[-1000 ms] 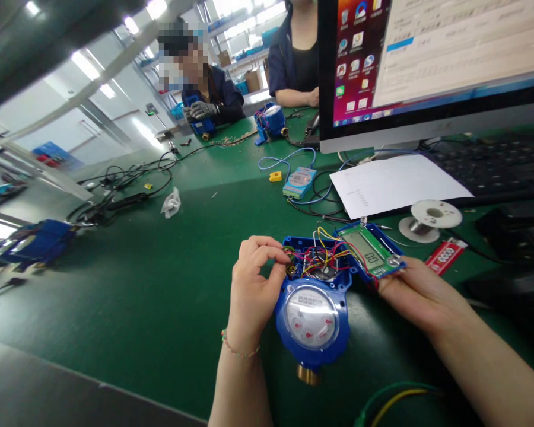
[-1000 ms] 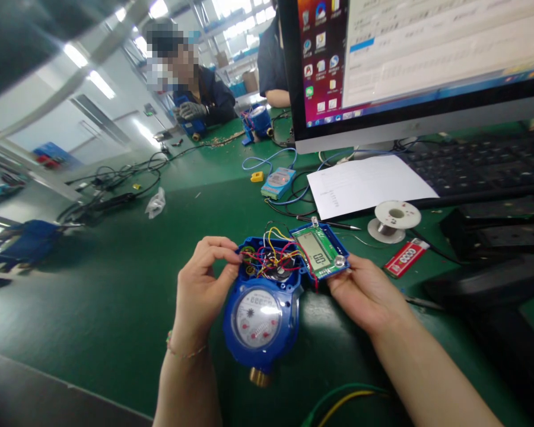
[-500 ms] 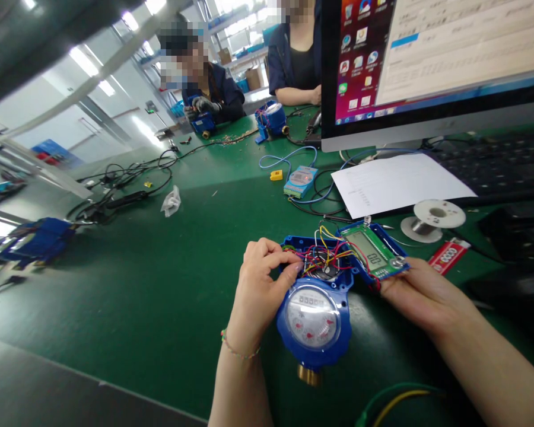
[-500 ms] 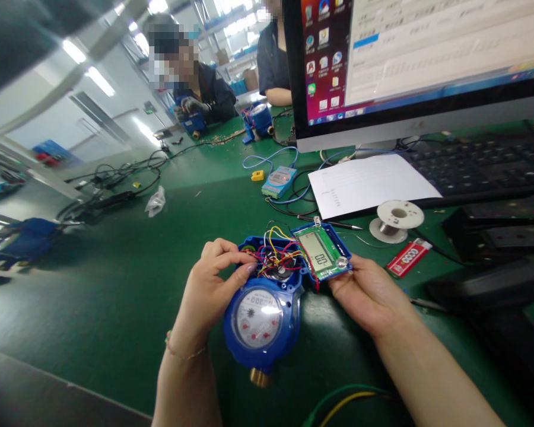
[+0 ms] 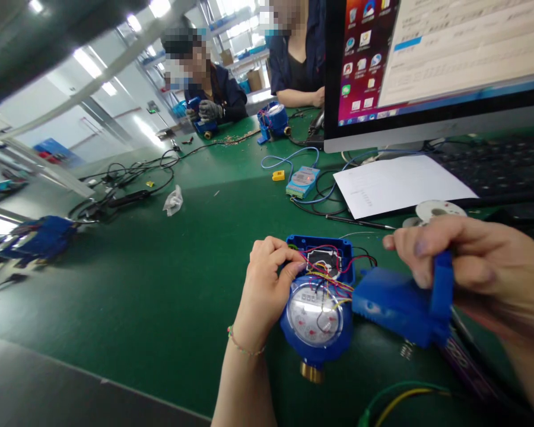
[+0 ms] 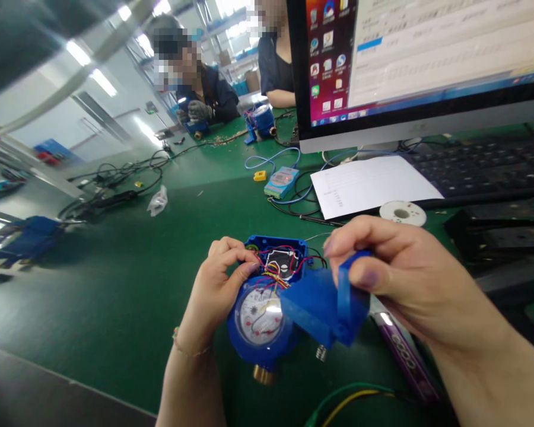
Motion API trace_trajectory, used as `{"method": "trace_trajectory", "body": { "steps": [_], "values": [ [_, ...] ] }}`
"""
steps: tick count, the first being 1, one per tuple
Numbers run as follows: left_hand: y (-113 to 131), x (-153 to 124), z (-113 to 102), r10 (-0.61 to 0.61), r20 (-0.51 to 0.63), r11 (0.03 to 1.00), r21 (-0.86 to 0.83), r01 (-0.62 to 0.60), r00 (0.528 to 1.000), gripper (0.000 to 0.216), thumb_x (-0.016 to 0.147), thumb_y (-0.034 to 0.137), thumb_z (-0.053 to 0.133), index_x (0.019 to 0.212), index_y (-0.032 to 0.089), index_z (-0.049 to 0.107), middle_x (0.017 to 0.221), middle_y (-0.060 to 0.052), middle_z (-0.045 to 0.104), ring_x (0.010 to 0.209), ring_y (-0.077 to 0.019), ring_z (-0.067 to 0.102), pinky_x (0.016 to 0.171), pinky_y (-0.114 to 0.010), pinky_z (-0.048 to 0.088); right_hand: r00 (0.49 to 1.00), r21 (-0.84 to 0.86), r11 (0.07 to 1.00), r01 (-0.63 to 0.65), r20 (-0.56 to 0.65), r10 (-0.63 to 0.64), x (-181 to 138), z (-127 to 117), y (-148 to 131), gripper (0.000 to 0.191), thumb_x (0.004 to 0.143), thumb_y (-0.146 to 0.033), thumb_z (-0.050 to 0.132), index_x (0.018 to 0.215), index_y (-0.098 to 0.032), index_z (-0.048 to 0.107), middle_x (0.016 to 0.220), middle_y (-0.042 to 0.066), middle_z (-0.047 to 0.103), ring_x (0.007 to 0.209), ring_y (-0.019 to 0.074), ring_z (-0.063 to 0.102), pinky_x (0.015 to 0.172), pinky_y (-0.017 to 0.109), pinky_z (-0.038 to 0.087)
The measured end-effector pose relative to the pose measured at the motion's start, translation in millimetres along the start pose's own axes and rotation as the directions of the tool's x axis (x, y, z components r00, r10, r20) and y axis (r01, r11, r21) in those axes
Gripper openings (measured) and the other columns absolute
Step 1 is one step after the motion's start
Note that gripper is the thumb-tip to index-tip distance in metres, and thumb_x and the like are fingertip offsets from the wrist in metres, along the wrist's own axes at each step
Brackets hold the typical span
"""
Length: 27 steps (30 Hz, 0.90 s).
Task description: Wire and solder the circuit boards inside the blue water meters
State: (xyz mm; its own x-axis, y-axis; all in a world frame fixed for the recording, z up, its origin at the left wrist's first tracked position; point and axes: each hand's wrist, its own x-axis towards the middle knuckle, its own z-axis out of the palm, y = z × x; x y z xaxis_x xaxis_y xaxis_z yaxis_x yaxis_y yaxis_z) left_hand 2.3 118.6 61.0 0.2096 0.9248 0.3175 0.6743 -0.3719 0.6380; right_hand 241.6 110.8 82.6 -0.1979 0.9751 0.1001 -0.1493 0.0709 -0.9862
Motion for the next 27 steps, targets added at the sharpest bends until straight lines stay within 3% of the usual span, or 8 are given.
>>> {"method": "trace_trajectory", "body": {
  "steps": [3, 6, 9, 13, 16, 19, 22, 27],
  "values": [
    [-1, 1, 0, 0.006, -0.008, 1.000, -0.002, -0.007, 1.000, 0.012, 0.081, 0.014, 0.058, 0.076, 0.022, 0.065, 0.080, -0.001, 0.056, 0.083, -0.0187, 0.050, 0.074, -0.035, 0.042, 0.954, -0.331, 0.931, 0.153, 0.294, -0.052, -3, 5, -14, 0.023, 0.069, -0.042, 0.075, 0.063, -0.026, 0.060, 0.058, 0.000, 0.052, 0.055, 0.0158, 0.051, 0.052, 0.029, 0.048],
    [-1, 1, -1, 0.011, -0.010, 1.000, -0.019, -0.011, 1.000, 0.012, 0.080, 0.013, 0.059, 0.075, 0.022, 0.065, 0.081, -0.001, 0.056, 0.084, -0.0187, 0.050, 0.076, -0.036, 0.042, 0.890, -0.500, 0.773, 0.390, 0.419, -0.178, -10, 15, -15, 0.024, 0.071, -0.029, 0.070, 0.062, -0.025, 0.048, 0.055, -0.004, 0.047, 0.055, 0.0160, 0.050, 0.076, 0.039, 0.050],
    [-1, 0, -4, 0.010, 0.012, 0.999, -0.030, -0.009, 1.000, 0.014, 0.080, 0.010, 0.059, 0.074, 0.022, 0.064, 0.085, -0.001, 0.056, 0.087, -0.0189, 0.050, 0.079, -0.037, 0.040, 0.893, -0.544, 0.720, 0.430, 0.371, -0.252, -23, 19, -8, 0.022, 0.073, -0.025, 0.062, 0.063, -0.025, 0.043, 0.062, -0.001, 0.048, 0.064, 0.0192, 0.052, 0.084, 0.042, 0.047],
    [-2, -1, -7, 0.037, 0.058, 0.997, -0.068, -0.033, 0.998, 0.016, 0.081, 0.007, 0.055, 0.073, 0.021, 0.060, 0.088, -0.001, 0.055, 0.090, -0.0184, 0.049, 0.083, -0.037, 0.039, 0.978, -0.554, 0.806, 0.209, 0.124, -0.169, -41, 8, 8, 0.017, 0.073, -0.044, 0.063, 0.070, -0.029, 0.055, 0.105, 0.007, 0.056, 0.104, 0.0304, 0.052, 0.073, 0.040, 0.051],
    [-3, -1, -9, 0.045, 0.098, 0.991, -0.129, -0.032, 0.994, 0.017, 0.083, 0.008, 0.053, 0.073, 0.021, 0.058, 0.087, -0.001, 0.054, 0.090, -0.0182, 0.050, 0.082, -0.036, 0.040, 0.999, -0.433, 0.901, 0.010, -0.024, -0.023, -51, 0, 23, 0.024, 0.068, -0.051, 0.067, 0.082, -0.033, 0.061, 0.126, 0.005, 0.049, 0.109, 0.0341, 0.052, 0.072, 0.040, 0.053],
    [-5, -1, -10, 0.032, 0.136, 0.982, -0.188, -0.006, 0.990, 0.018, 0.083, 0.008, 0.051, 0.073, 0.021, 0.058, 0.087, -0.002, 0.053, 0.090, -0.0179, 0.049, 0.082, -0.035, 0.040, 0.966, -0.082, 0.968, -0.238, -0.127, 0.227, -55, 2, 36, 0.030, 0.066, -0.052, 0.069, 0.089, -0.033, 0.063, 0.130, 0.005, 0.048, 0.104, 0.0328, 0.056, 0.070, 0.038, 0.055],
    [-6, -2, -11, 0.023, 0.151, 0.975, -0.220, 0.011, 0.988, 0.018, 0.083, 0.008, 0.051, 0.073, 0.021, 0.058, 0.085, -0.001, 0.052, 0.089, -0.0175, 0.048, 0.080, -0.033, 0.039, 0.867, 0.328, 0.860, -0.390, -0.184, 0.463, -58, 11, 45, 0.035, 0.066, -0.047, 0.070, 0.096, -0.029, 0.065, 0.121, 0.008, 0.056, 0.105, 0.0295, 0.057, 0.073, 0.033, 0.055],
    [-6, -2, -12, 0.028, 0.176, 0.968, -0.251, 0.017, 0.984, 0.017, 0.083, 0.009, 0.052, 0.071, 0.020, 0.057, 0.081, 0.000, 0.052, 0.088, -0.0166, 0.048, 0.079, -0.031, 0.038, 0.678, 0.618, 0.599, -0.510, -0.140, 0.722, -62, 25, 43, 0.047, 0.059, -0.037, 0.080, 0.101, -0.021, 0.067, 0.110, 0.007, 0.064, 0.100, 0.0249, 0.059, 0.075, 0.026, 0.056]
  ]
}}
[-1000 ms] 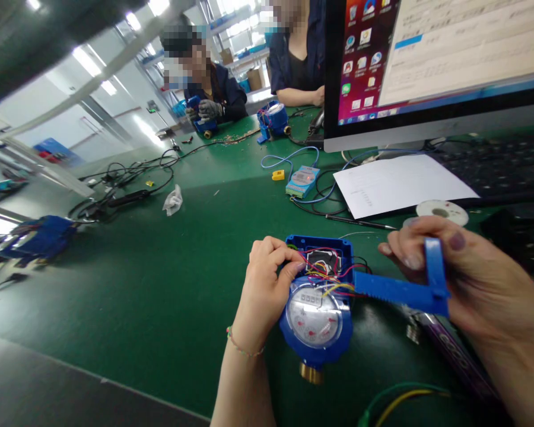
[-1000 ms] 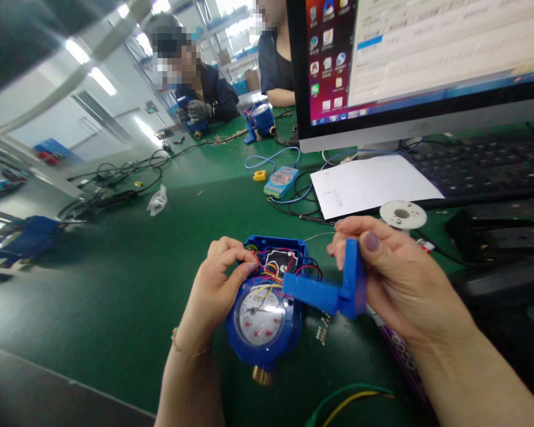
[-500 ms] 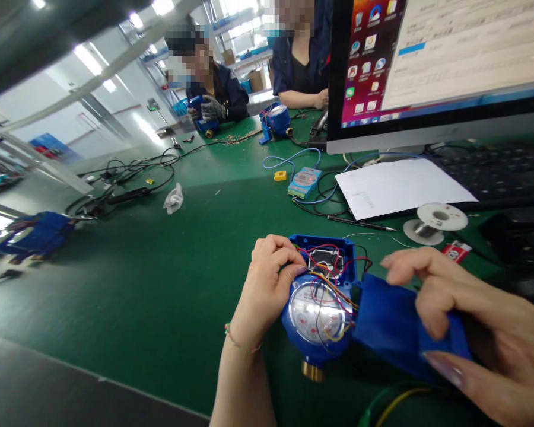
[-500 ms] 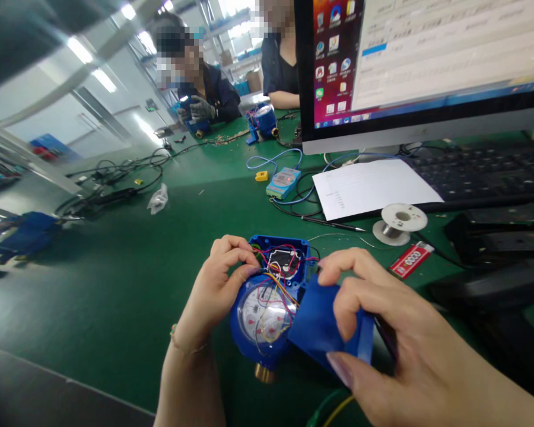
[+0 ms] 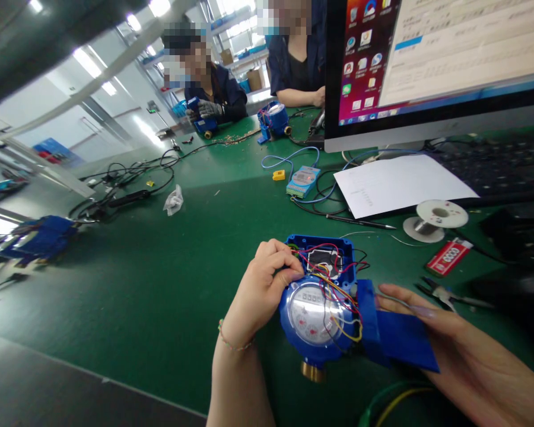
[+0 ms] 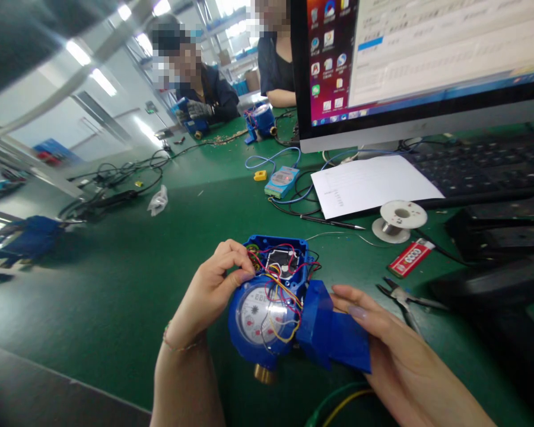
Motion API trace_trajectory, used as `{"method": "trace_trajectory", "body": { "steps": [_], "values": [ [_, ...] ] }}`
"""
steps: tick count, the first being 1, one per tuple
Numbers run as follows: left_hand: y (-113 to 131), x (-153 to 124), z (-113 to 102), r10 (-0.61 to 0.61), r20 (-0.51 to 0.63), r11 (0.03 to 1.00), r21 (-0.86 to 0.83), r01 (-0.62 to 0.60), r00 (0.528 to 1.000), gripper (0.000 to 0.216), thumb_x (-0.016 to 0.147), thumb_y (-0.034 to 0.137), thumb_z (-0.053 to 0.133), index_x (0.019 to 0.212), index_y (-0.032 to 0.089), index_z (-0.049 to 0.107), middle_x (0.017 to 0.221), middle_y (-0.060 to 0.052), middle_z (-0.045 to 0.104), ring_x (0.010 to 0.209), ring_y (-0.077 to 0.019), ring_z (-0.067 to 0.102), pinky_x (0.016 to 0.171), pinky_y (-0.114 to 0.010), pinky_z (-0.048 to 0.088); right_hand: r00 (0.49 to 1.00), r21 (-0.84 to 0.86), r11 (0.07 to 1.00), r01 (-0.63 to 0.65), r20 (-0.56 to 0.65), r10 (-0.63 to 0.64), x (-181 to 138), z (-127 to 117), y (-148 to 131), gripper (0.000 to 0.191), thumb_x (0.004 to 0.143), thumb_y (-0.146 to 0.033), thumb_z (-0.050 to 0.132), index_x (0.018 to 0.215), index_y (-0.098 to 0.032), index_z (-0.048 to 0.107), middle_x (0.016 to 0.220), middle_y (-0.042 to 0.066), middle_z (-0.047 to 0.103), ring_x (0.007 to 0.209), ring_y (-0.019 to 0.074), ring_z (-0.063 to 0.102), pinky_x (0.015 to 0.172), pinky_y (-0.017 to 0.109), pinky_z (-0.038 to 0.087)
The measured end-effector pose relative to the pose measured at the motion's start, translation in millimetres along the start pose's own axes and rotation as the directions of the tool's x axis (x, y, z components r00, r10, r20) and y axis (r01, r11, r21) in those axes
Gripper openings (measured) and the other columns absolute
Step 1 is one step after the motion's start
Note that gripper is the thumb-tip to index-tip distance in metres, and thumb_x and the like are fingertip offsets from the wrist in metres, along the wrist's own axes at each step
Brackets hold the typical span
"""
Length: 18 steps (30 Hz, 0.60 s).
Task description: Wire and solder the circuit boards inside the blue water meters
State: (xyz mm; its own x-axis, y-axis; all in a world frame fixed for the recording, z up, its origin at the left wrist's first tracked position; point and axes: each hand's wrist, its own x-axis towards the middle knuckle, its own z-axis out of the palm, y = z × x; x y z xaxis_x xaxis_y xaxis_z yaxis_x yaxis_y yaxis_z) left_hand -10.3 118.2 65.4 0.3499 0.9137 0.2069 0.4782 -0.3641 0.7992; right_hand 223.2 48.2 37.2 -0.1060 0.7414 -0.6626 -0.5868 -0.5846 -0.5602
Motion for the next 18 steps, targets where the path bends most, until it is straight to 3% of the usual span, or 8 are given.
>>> {"method": "trace_trajectory", "body": {
  "steps": [5, 11, 15, 18],
  "values": [
    [-1, 0, -1, -0.003, 0.013, 0.999, -0.040, 0.004, 1.000, 0.016, 0.084, 0.010, 0.052, 0.073, 0.020, 0.058, 0.084, 0.000, 0.058, 0.089, -0.0159, 0.051, 0.081, -0.031, 0.039, 0.978, 0.129, 0.971, -0.201, -0.031, 0.206, -4, 1, 0, 0.048, 0.059, -0.033, 0.081, 0.102, -0.017, 0.068, 0.109, 0.008, 0.065, 0.102, 0.0292, 0.058, 0.072, 0.032, 0.058],
    [-2, -2, -1, -0.014, 0.037, 0.998, -0.058, 0.017, 0.999, 0.017, 0.084, 0.009, 0.053, 0.073, 0.021, 0.058, 0.105, 0.002, 0.065, 0.104, -0.0154, 0.052, 0.092, -0.033, 0.036, 0.967, 0.160, 0.954, -0.253, 0.029, 0.252, 1, -11, 5, 0.042, 0.062, -0.033, 0.077, 0.101, -0.020, 0.069, 0.111, 0.010, 0.064, 0.096, 0.0328, 0.060, 0.072, 0.041, 0.057],
    [0, -3, -2, -0.021, 0.055, 0.998, -0.059, 0.025, 0.998, 0.017, 0.084, 0.008, 0.054, 0.073, 0.021, 0.058, 0.110, 0.005, 0.065, 0.105, -0.0148, 0.051, 0.093, -0.034, 0.036, 0.993, 0.044, 0.994, -0.103, -0.054, 0.105, 1, -24, 0, 0.047, 0.063, -0.035, 0.076, 0.108, -0.034, 0.064, 0.116, 0.005, 0.061, 0.101, 0.0301, 0.060, 0.076, 0.038, 0.057],
    [0, -2, -2, -0.011, 0.058, 0.999, -0.050, 0.014, 0.998, 0.017, 0.084, 0.008, 0.054, 0.074, 0.021, 0.058, 0.111, 0.005, 0.065, 0.106, -0.0150, 0.051, 0.093, -0.034, 0.036, 0.993, -0.304, 0.947, 0.106, -0.013, -0.115, 1, -32, -15, 0.058, 0.067, -0.040, 0.074, 0.121, -0.042, 0.053, 0.124, 0.004, 0.056, 0.099, 0.0264, 0.061, 0.073, 0.031, 0.058]
  ]
}}
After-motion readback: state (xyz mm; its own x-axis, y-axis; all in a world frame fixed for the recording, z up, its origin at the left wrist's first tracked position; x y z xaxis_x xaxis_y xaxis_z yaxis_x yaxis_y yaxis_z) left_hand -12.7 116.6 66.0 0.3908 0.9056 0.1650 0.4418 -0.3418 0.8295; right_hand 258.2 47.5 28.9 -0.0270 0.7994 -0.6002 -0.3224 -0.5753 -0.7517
